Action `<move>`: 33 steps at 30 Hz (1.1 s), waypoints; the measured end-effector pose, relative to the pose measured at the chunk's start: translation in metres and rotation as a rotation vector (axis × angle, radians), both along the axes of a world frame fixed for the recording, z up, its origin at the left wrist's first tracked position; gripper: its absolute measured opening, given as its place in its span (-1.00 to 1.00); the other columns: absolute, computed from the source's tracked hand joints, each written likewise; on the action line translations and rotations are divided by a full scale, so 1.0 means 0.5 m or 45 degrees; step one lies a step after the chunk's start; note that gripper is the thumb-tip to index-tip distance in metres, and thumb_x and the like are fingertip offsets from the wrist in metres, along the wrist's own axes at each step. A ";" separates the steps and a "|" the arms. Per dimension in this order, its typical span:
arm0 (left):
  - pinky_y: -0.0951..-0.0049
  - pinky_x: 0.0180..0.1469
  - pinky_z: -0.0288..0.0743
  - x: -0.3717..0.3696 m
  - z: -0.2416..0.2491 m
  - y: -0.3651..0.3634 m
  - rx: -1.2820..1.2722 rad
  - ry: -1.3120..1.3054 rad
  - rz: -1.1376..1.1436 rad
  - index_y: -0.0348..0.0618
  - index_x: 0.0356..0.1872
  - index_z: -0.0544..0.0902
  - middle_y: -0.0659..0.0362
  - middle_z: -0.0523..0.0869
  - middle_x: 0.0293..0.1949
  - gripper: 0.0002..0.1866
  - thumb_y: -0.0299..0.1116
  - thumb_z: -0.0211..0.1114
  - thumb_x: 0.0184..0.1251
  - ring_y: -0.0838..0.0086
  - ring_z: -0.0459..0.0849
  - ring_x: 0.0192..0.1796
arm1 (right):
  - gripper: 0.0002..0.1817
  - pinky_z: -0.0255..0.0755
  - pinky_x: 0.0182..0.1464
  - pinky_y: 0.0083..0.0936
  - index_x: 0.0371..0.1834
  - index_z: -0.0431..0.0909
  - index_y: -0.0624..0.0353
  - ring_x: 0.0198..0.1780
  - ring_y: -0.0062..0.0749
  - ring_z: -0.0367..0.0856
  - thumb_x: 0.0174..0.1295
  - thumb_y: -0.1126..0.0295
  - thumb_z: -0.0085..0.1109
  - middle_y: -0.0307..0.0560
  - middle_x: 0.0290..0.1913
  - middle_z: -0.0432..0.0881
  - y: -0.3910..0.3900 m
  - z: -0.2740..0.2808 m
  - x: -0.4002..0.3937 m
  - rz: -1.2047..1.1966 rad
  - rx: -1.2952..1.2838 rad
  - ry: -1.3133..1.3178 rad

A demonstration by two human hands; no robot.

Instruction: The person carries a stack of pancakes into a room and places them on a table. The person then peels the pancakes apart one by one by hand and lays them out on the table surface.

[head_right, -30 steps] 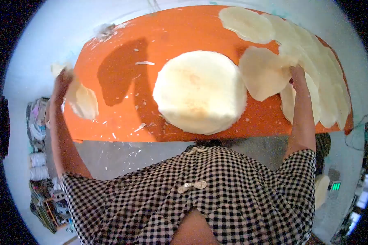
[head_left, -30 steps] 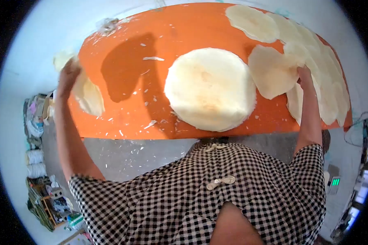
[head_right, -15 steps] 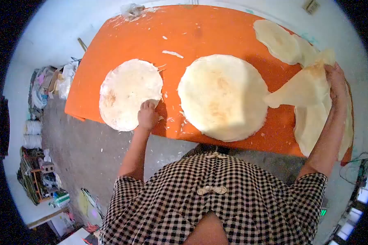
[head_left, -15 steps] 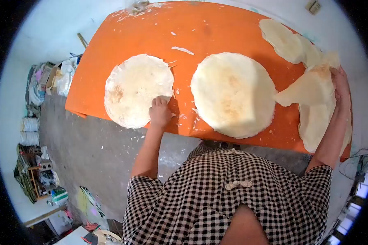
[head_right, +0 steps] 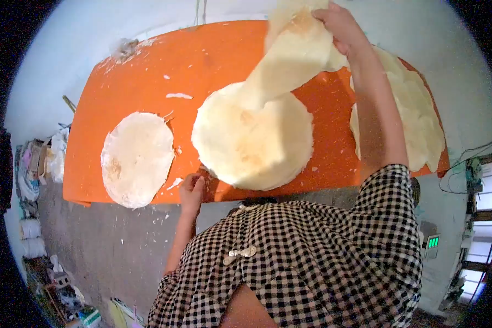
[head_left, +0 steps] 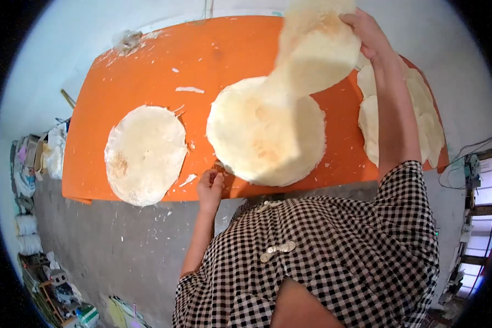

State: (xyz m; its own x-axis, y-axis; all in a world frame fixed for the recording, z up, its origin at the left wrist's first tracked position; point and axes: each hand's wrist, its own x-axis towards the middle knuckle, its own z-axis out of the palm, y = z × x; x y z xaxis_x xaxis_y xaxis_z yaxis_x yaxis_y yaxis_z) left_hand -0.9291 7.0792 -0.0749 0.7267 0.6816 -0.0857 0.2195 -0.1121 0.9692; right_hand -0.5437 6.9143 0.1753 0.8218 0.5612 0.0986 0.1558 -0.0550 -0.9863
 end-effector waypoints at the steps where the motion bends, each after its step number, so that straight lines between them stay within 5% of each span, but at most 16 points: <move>1: 0.65 -0.40 0.37 -0.004 -0.013 0.004 -0.084 -0.006 0.025 -0.30 -0.34 0.49 0.26 0.52 -0.50 -0.91 -0.48 0.11 0.21 0.66 0.44 -0.45 | -0.68 0.45 -0.19 -0.55 -0.03 0.39 0.24 -0.25 -0.51 0.55 0.12 0.46 -0.06 -0.15 -0.21 0.56 -0.003 -0.003 0.001 0.002 0.008 0.016; 4: 0.67 -0.42 0.37 -0.031 -0.032 0.003 -0.275 0.016 0.081 -0.29 -0.33 0.49 0.27 0.52 -0.49 -0.90 -0.47 0.10 0.22 0.67 0.43 -0.47 | -0.64 0.45 -0.14 -0.53 0.02 0.37 0.25 -0.19 -0.47 0.55 0.12 0.47 -0.07 -0.12 -0.16 0.55 -0.032 -0.106 -0.001 -0.018 -0.011 0.104; 9: 0.69 -0.53 0.31 -0.035 -0.036 0.010 -0.307 -0.036 0.111 -0.26 -0.38 0.51 0.33 0.47 -0.56 -0.91 -0.46 0.09 0.22 0.73 0.38 -0.52 | -0.67 0.42 -0.22 -0.48 -0.09 0.48 0.27 -0.27 -0.43 0.54 0.05 0.43 -0.02 -0.12 -0.29 0.58 -0.110 -0.462 0.145 0.022 -0.414 0.152; 11: 0.70 -0.55 0.26 -0.034 -0.033 0.009 -0.259 -0.078 0.094 -0.24 -0.41 0.52 0.36 0.42 -0.61 -0.92 -0.46 0.10 0.21 0.75 0.33 -0.57 | -0.65 0.42 -0.26 -0.51 -0.09 0.49 0.27 -0.31 -0.47 0.53 0.03 0.44 -0.04 -0.15 -0.31 0.58 -0.118 -0.482 0.113 0.051 -0.469 0.196; 17: 0.70 -0.49 0.27 -0.025 -0.034 -0.005 -0.333 -0.004 0.132 -0.23 -0.43 0.51 0.36 0.44 -0.57 -0.92 -0.46 0.11 0.21 0.75 0.35 -0.51 | -0.61 0.38 -0.26 -0.61 -0.04 0.47 0.23 -0.34 -0.64 0.48 0.01 0.52 -0.13 -0.26 -0.27 0.55 -0.034 -0.313 -0.051 0.219 -0.402 0.134; 20: 0.69 -0.42 0.32 -0.042 -0.046 0.011 -0.247 -0.074 0.098 -0.25 -0.41 0.52 0.33 0.48 -0.53 -0.92 -0.45 0.12 0.21 0.72 0.38 -0.46 | -0.63 0.36 -0.29 -0.62 -0.07 0.48 0.22 -0.36 -0.68 0.44 0.00 0.52 -0.12 -0.31 -0.32 0.52 0.001 -0.268 -0.070 0.186 -0.756 -0.046; 22: 0.66 -0.37 0.35 -0.106 -0.077 0.044 -0.049 -0.055 0.151 -0.27 -0.37 0.52 0.30 0.51 -0.49 -0.89 -0.43 0.13 0.21 0.68 0.41 -0.43 | -0.71 0.34 -0.31 -0.62 -0.20 0.51 0.24 -0.36 -0.69 0.42 -0.01 0.53 -0.12 -0.32 -0.37 0.50 0.081 -0.247 -0.117 0.449 -0.376 -0.159; 24: 0.64 -0.36 0.36 -0.125 -0.084 0.043 -0.185 0.000 0.174 -0.29 -0.36 0.52 0.27 0.52 -0.48 -0.87 -0.41 0.12 0.21 0.67 0.42 -0.41 | -0.72 0.35 -0.29 -0.61 -0.22 0.51 0.25 -0.35 -0.67 0.43 -0.01 0.52 -0.11 -0.31 -0.36 0.51 0.113 -0.254 -0.095 0.749 -0.033 -0.075; 26: 0.65 -0.37 0.35 -0.115 -0.081 0.033 -0.256 -0.016 0.155 -0.27 -0.39 0.51 0.29 0.51 -0.51 -0.88 -0.42 0.11 0.21 0.69 0.41 -0.43 | -0.72 0.37 -0.26 -0.58 -0.19 0.51 0.23 -0.33 -0.62 0.45 0.01 0.52 -0.11 -0.29 -0.35 0.52 0.164 -0.187 -0.108 0.343 -0.541 -0.308; 29: 0.65 -0.37 0.34 -0.109 -0.086 0.012 -0.220 -0.028 0.166 -0.28 -0.38 0.51 0.29 0.51 -0.50 -0.89 -0.43 0.11 0.21 0.69 0.42 -0.43 | -0.68 0.38 -0.21 -0.56 -0.15 0.51 0.17 -0.30 -0.59 0.48 0.02 0.55 -0.16 -0.26 -0.33 0.55 0.228 -0.113 -0.085 0.376 -0.716 -0.591; 33: 0.61 -0.31 0.36 -0.162 -0.093 -0.014 -0.245 0.033 0.280 -0.31 -0.32 0.52 0.25 0.55 -0.43 -0.86 -0.43 0.12 0.19 0.64 0.46 -0.38 | -0.70 0.41 -0.20 -0.43 -0.19 0.52 0.13 -0.28 -0.41 0.54 0.04 0.55 -0.16 -0.11 -0.31 0.60 0.310 -0.055 -0.182 0.402 -0.404 -1.118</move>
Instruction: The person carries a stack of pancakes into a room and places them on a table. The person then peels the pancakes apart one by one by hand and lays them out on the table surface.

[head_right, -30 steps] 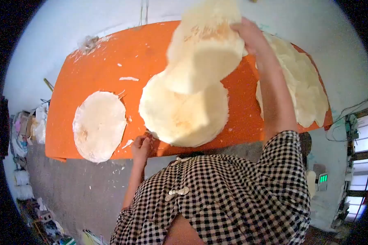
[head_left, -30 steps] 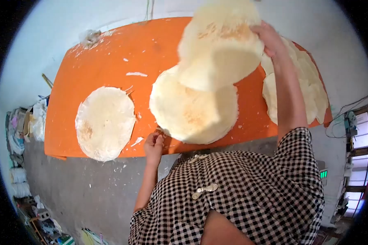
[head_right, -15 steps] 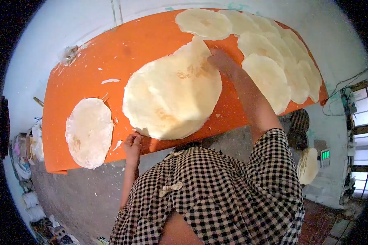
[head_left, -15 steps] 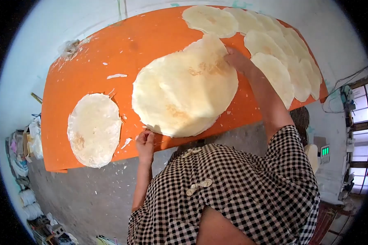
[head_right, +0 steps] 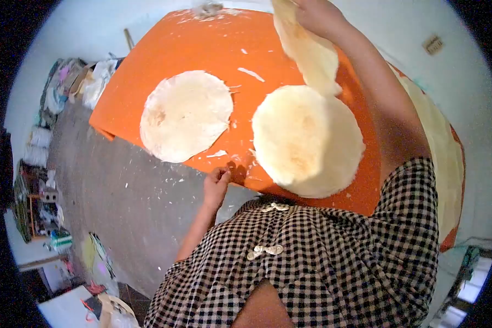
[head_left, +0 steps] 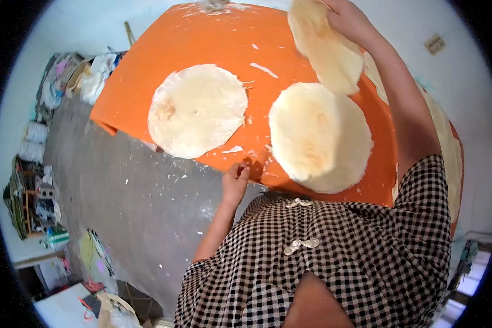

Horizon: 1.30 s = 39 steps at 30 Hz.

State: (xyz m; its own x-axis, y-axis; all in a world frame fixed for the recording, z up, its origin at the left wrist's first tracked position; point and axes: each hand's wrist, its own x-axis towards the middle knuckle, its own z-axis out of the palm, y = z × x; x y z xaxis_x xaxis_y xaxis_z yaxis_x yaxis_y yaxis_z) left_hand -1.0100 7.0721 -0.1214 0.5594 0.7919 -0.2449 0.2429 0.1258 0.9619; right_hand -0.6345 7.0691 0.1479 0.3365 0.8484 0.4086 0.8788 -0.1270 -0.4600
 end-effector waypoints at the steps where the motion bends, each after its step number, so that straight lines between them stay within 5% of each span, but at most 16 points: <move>1: 0.60 -0.32 0.37 -0.004 -0.013 0.003 -0.017 -0.006 -0.001 -0.32 -0.32 0.52 0.24 0.55 -0.44 -0.86 -0.43 0.12 0.19 0.62 0.47 -0.39 | -0.73 0.40 -0.17 -0.36 -0.27 0.54 0.19 -0.26 -0.32 0.54 0.01 0.54 -0.15 -0.06 -0.31 0.61 -0.020 -0.037 0.003 -0.032 0.112 -0.051; 2: 0.58 -0.32 0.38 -0.002 -0.020 0.002 -0.034 -0.011 -0.003 -0.33 -0.32 0.52 0.23 0.56 -0.44 -0.85 -0.43 0.13 0.19 0.60 0.48 -0.40 | -0.75 0.40 -0.14 -0.30 -0.35 0.56 0.25 -0.23 -0.23 0.55 -0.02 0.54 -0.14 0.00 -0.32 0.62 -0.040 -0.057 0.010 -0.065 0.224 -0.104; 4: 0.57 -0.34 0.39 0.014 -0.009 -0.007 0.014 -0.002 -0.036 -0.34 -0.32 0.52 0.21 0.56 -0.45 -0.84 -0.43 0.13 0.18 0.57 0.50 -0.41 | -0.75 0.40 -0.12 -0.29 -0.31 0.57 0.25 -0.23 -0.25 0.54 -0.02 0.56 -0.11 -0.02 -0.33 0.61 -0.061 0.055 -0.022 -0.178 -0.061 0.342; 5: 0.56 -0.34 0.40 0.028 -0.001 -0.014 0.039 0.004 -0.060 -0.35 -0.33 0.52 0.21 0.55 -0.45 -0.84 -0.43 0.13 0.18 0.56 0.51 -0.41 | -0.73 0.42 -0.18 -0.35 -0.19 0.51 0.12 -0.26 -0.29 0.55 0.07 0.51 -0.15 -0.05 -0.30 0.60 0.000 0.034 -0.058 -0.168 -0.127 -0.165; 7: 0.55 -0.34 0.40 0.056 0.025 -0.030 0.005 0.090 -0.095 -0.35 -0.34 0.51 0.20 0.56 -0.45 -0.85 -0.44 0.13 0.18 0.56 0.51 -0.41 | -0.72 0.43 -0.27 -0.34 -0.07 0.44 -0.02 -0.27 -0.26 0.56 0.21 0.39 -0.22 -0.04 -0.28 0.57 0.077 -0.043 -0.103 -0.077 -0.252 -0.373; 11: 0.54 -0.30 0.42 0.034 0.015 -0.012 0.003 0.101 -0.150 -0.34 -0.34 0.51 0.20 0.57 -0.44 -0.85 -0.44 0.12 0.18 0.55 0.52 -0.40 | -0.83 0.44 -0.40 -0.30 -0.30 0.45 0.10 -0.35 -0.23 0.59 0.04 0.38 -0.07 0.02 -0.41 0.57 0.090 -0.281 -0.255 0.321 -0.386 -0.542; 14: 0.55 -0.27 0.41 -0.010 -0.037 -0.047 -0.098 0.048 0.065 -0.34 -0.33 0.51 0.21 0.57 -0.44 -0.85 -0.43 0.11 0.19 0.56 0.51 -0.38 | -0.83 0.45 -0.43 -0.29 -0.37 0.44 0.17 -0.36 -0.24 0.60 -0.06 0.39 0.02 0.04 -0.44 0.57 0.087 -0.422 -0.374 0.723 -0.539 -0.605; 21: 0.58 -0.25 0.40 0.034 0.018 -0.022 0.002 0.202 -0.192 -0.33 -0.33 0.50 0.22 0.56 -0.43 -0.85 -0.42 0.10 0.19 0.58 0.50 -0.36 | -0.59 0.35 -0.08 -0.28 -0.07 0.35 0.17 -0.06 -0.17 0.42 -0.08 0.46 0.06 -0.01 -0.15 0.45 -0.020 -0.452 -0.343 0.419 -0.301 -0.416; 25: 0.57 -0.28 0.40 0.020 -0.040 -0.029 -0.009 0.132 -0.235 -0.31 -0.35 0.51 0.21 0.58 -0.44 -0.85 -0.41 0.09 0.19 0.58 0.51 -0.38 | -0.44 0.15 0.13 -0.18 0.05 0.32 0.18 0.14 -0.08 0.26 -0.10 0.34 0.18 0.04 0.05 0.34 -0.098 -0.407 -0.345 0.466 -0.412 -0.165; 32: 0.61 -0.39 0.36 0.025 -0.040 -0.072 -0.421 -0.005 -0.258 -0.19 -0.36 0.54 0.22 0.61 -0.45 -0.84 -0.33 0.07 0.25 0.59 0.54 -0.43 | -0.24 0.00 0.23 -0.07 0.29 0.00 0.20 0.30 0.01 0.02 0.01 0.24 0.11 0.21 0.24 0.11 -0.252 -0.399 -0.318 -0.047 -0.806 -0.028; 37: 0.68 -0.47 0.34 0.089 0.020 -0.053 -0.578 -0.101 -0.111 -0.18 -0.37 0.52 0.26 0.59 -0.51 -0.85 -0.35 0.04 0.29 0.67 0.49 -0.52 | -0.27 0.03 0.23 -0.04 0.29 -0.05 0.24 0.29 0.10 0.05 0.05 0.31 0.02 0.26 0.28 0.06 -0.236 -0.442 -0.293 -0.053 -0.769 0.207; 39: 0.68 -0.53 0.32 0.106 0.023 -0.039 -0.615 -0.114 -0.038 -0.17 -0.34 0.49 0.26 0.55 -0.54 -0.90 -0.39 0.03 0.27 0.65 0.47 -0.58 | -0.37 0.19 0.15 -0.17 0.23 0.07 0.29 0.16 0.09 0.27 0.05 0.36 -0.03 0.28 0.15 0.26 -0.223 -0.451 -0.291 -0.088 -0.625 0.233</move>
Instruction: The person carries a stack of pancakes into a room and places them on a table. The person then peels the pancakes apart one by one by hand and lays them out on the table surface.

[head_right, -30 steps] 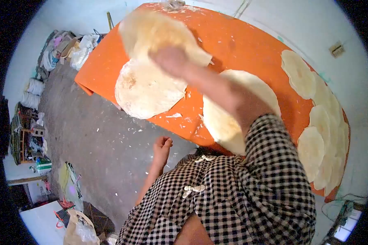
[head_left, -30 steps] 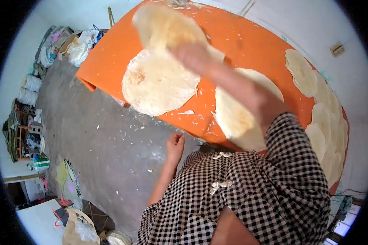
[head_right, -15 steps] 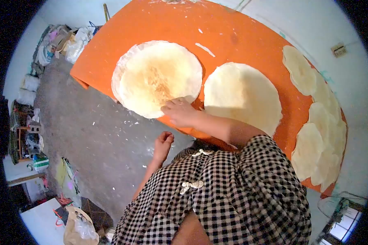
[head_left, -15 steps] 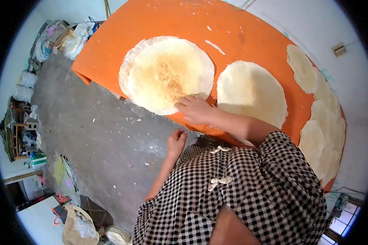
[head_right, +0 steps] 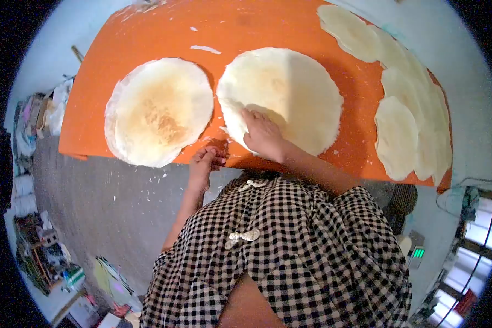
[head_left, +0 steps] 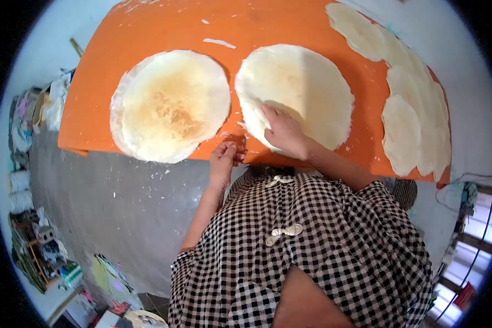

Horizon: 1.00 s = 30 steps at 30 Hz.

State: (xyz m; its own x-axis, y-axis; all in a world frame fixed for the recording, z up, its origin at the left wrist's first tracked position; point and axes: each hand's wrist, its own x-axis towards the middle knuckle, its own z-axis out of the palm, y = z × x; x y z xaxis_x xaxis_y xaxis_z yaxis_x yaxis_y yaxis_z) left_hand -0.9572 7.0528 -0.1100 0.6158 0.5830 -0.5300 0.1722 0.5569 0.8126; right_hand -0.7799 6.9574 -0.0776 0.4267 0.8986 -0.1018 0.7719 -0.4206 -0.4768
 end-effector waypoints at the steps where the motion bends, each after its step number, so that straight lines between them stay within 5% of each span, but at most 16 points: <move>1: 0.68 -0.54 0.31 0.007 0.002 0.008 -0.004 -0.042 0.000 -0.17 -0.34 0.48 0.26 0.54 -0.55 -0.91 -0.40 0.03 0.27 0.66 0.46 -0.59 | -0.39 0.23 0.13 -0.20 0.22 0.10 0.29 0.11 0.08 0.33 0.05 0.37 -0.04 0.27 0.10 0.33 0.008 -0.001 0.005 -0.056 0.011 0.072; 3: 0.69 -0.62 0.25 0.025 0.019 0.013 0.006 -0.108 0.065 -0.15 -0.36 0.45 0.28 0.50 -0.58 -0.95 -0.44 0.03 0.26 0.67 0.42 -0.63 | -0.51 0.37 -0.05 -0.28 0.09 0.29 0.28 -0.13 0.03 0.50 0.04 0.36 -0.03 0.21 -0.16 0.52 0.020 -0.003 0.005 -0.185 0.098 0.124; 7: 0.57 -0.55 0.43 0.058 0.018 0.025 0.017 -0.086 0.016 -0.17 -0.34 0.45 0.18 0.58 -0.47 -0.91 -0.39 0.06 0.28 0.56 0.54 -0.53 | -0.66 0.38 -0.22 -0.31 -0.15 0.48 0.24 -0.31 -0.12 0.54 0.03 0.29 0.08 0.16 -0.32 0.55 0.040 -0.040 0.037 -0.132 0.103 0.461; 10: 0.60 -0.60 0.38 0.073 0.011 0.022 0.097 -0.118 0.018 -0.17 -0.33 0.44 0.17 0.57 -0.48 -0.89 -0.36 0.06 0.28 0.56 0.53 -0.55 | -0.67 0.38 -0.24 -0.40 -0.19 0.49 0.26 -0.37 -0.29 0.53 0.05 0.27 0.11 0.10 -0.37 0.56 0.054 -0.061 0.048 -0.073 0.152 0.903; 16: 0.66 -0.76 0.24 0.106 0.015 0.025 -0.075 -0.043 0.150 -0.19 -0.41 0.38 0.17 0.52 -0.58 -0.83 -0.33 0.13 0.25 0.61 0.46 -0.68 | -0.69 0.39 -0.23 -0.46 -0.21 0.50 0.31 -0.38 -0.37 0.54 0.09 0.28 0.09 0.09 -0.40 0.56 0.061 -0.045 0.054 -0.079 0.139 1.124; 19: 0.61 -0.65 0.32 0.106 0.022 0.027 -0.004 -0.040 0.115 -0.18 -0.38 0.39 0.15 0.55 -0.57 -0.83 -0.30 0.10 0.28 0.56 0.47 -0.63 | -0.71 0.39 -0.22 -0.41 -0.23 0.50 0.29 -0.35 -0.25 0.56 0.11 0.28 0.04 0.13 -0.39 0.56 0.065 -0.028 0.050 -0.100 0.131 0.737; 22: 0.64 -0.77 0.21 0.113 0.000 0.029 -0.002 -0.127 0.173 -0.18 -0.39 0.39 0.17 0.53 -0.62 -0.83 -0.33 0.15 0.24 0.61 0.42 -0.71 | -0.72 0.39 -0.21 -0.33 -0.26 0.50 0.25 -0.32 -0.10 0.56 0.10 0.26 0.01 0.14 -0.39 0.55 0.069 -0.025 0.047 -0.095 0.086 0.429; 30: 0.61 -0.70 0.23 0.128 0.003 0.049 -0.357 -0.195 0.233 -0.16 -0.47 0.44 0.21 0.51 -0.62 -0.89 -0.43 0.18 0.19 0.55 0.42 -0.69 | -0.72 0.40 -0.22 -0.31 -0.28 0.50 0.24 -0.32 -0.11 0.56 0.03 0.27 0.08 0.10 -0.38 0.56 0.069 -0.009 0.027 0.062 0.047 0.319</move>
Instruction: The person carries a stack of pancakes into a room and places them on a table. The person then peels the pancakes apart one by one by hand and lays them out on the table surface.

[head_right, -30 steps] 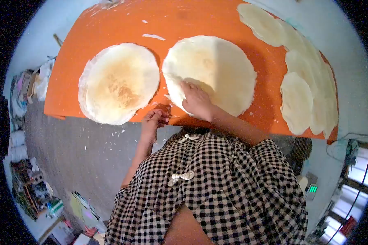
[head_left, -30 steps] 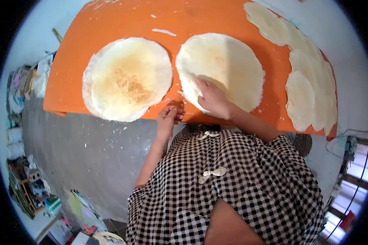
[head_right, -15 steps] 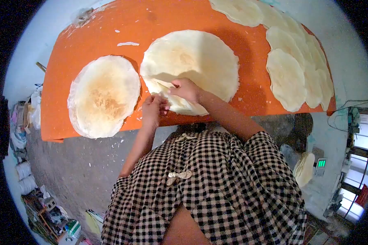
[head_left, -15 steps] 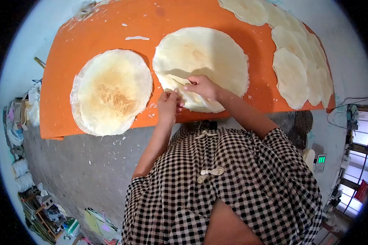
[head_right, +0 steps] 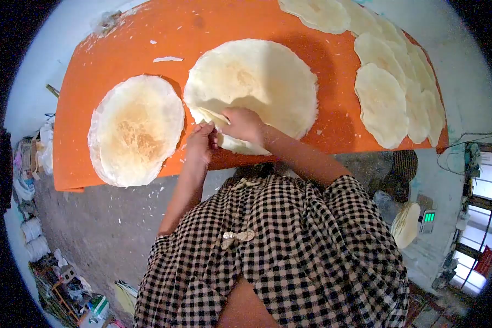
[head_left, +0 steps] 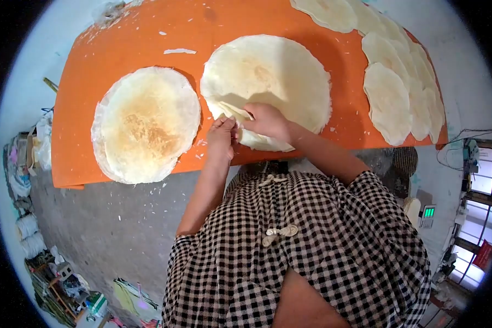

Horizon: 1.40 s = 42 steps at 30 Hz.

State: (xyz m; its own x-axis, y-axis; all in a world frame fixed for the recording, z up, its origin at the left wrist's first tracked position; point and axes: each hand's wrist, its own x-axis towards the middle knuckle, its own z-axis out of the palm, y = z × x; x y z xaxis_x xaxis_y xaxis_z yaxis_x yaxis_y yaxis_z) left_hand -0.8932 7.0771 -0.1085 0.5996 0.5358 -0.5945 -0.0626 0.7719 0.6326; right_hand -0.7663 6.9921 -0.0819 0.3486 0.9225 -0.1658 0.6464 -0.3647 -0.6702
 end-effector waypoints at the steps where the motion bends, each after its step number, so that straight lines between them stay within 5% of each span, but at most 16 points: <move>1: 0.61 -0.70 0.23 0.000 0.002 -0.004 0.004 -0.038 0.021 -0.16 -0.48 0.44 0.21 0.51 -0.62 -0.89 -0.44 0.18 0.19 0.55 0.43 -0.69 | -0.73 0.40 -0.22 -0.33 -0.27 0.50 0.25 -0.32 -0.16 0.57 0.02 0.29 0.08 0.10 -0.38 0.57 0.001 -0.004 0.003 0.021 -0.023 0.015; 4: 0.60 -0.69 0.25 0.001 0.005 -0.011 0.130 0.020 -0.009 -0.15 -0.44 0.43 0.21 0.50 -0.62 -0.91 -0.45 0.17 0.19 0.54 0.47 -0.67 | -0.74 0.40 -0.22 -0.42 -0.26 0.50 0.30 -0.33 -0.37 0.56 0.02 0.37 0.06 0.05 -0.37 0.59 -0.001 -0.036 0.014 -0.071 0.103 0.651; 10: 0.58 -0.69 0.27 -0.004 -0.003 -0.002 0.103 0.047 0.022 -0.15 -0.37 0.41 0.21 0.50 -0.62 -0.93 -0.46 0.13 0.20 0.51 0.49 -0.68 | -0.75 0.39 -0.23 -0.49 -0.24 0.51 0.35 -0.35 -0.49 0.52 0.03 0.44 0.00 -0.03 -0.40 0.58 -0.001 -0.038 0.023 -0.176 0.040 0.873; 16: 0.60 -0.72 0.24 0.002 0.027 0.006 0.188 0.183 -0.066 -0.18 -0.35 0.44 0.19 0.52 -0.61 -0.95 -0.45 0.04 0.21 0.54 0.45 -0.73 | -0.74 0.39 -0.24 -0.51 -0.21 0.51 0.34 -0.34 -0.51 0.51 0.05 0.43 0.04 -0.05 -0.40 0.57 0.006 -0.037 0.021 -0.173 0.009 0.807; 19: 0.61 -0.73 0.22 -0.007 0.027 0.016 0.200 0.111 -0.109 -0.20 -0.34 0.47 0.20 0.53 -0.60 -0.92 -0.47 0.01 0.22 0.55 0.43 -0.74 | -0.70 0.39 -0.24 -0.51 -0.19 0.51 0.32 -0.35 -0.48 0.52 0.02 0.38 0.12 -0.04 -0.40 0.58 -0.001 -0.026 0.023 -0.116 0.024 1.033; 28: 0.65 -0.72 0.21 -0.021 0.017 0.018 0.199 -0.054 -0.093 -0.17 -0.33 0.50 0.27 0.53 -0.61 -0.83 -0.32 0.25 0.17 0.62 0.39 -0.73 | -0.74 0.39 -0.25 -0.52 -0.25 0.52 0.30 -0.34 -0.55 0.50 0.04 0.37 0.17 -0.14 -0.37 0.60 0.006 0.008 0.008 0.036 0.058 0.540; 31: 0.66 -0.72 0.20 -0.019 0.015 0.022 0.207 -0.064 -0.131 -0.16 -0.33 0.50 0.28 0.51 -0.63 -0.84 -0.31 0.24 0.19 0.61 0.40 -0.73 | -0.74 0.38 -0.25 -0.54 -0.27 0.52 0.30 -0.35 -0.56 0.49 0.01 0.37 0.20 -0.15 -0.39 0.59 0.003 0.005 0.012 -0.063 0.091 0.851; 42: 0.67 -0.64 0.24 -0.022 0.006 0.034 0.206 -0.131 -0.188 -0.11 -0.38 0.48 0.25 0.52 -0.64 -0.77 -0.16 0.16 0.25 0.61 0.45 -0.69 | -0.68 0.37 -0.22 -0.54 -0.26 0.51 0.30 -0.33 -0.53 0.49 -0.03 0.31 0.24 -0.11 -0.40 0.58 0.006 0.020 0.016 -0.041 0.057 0.801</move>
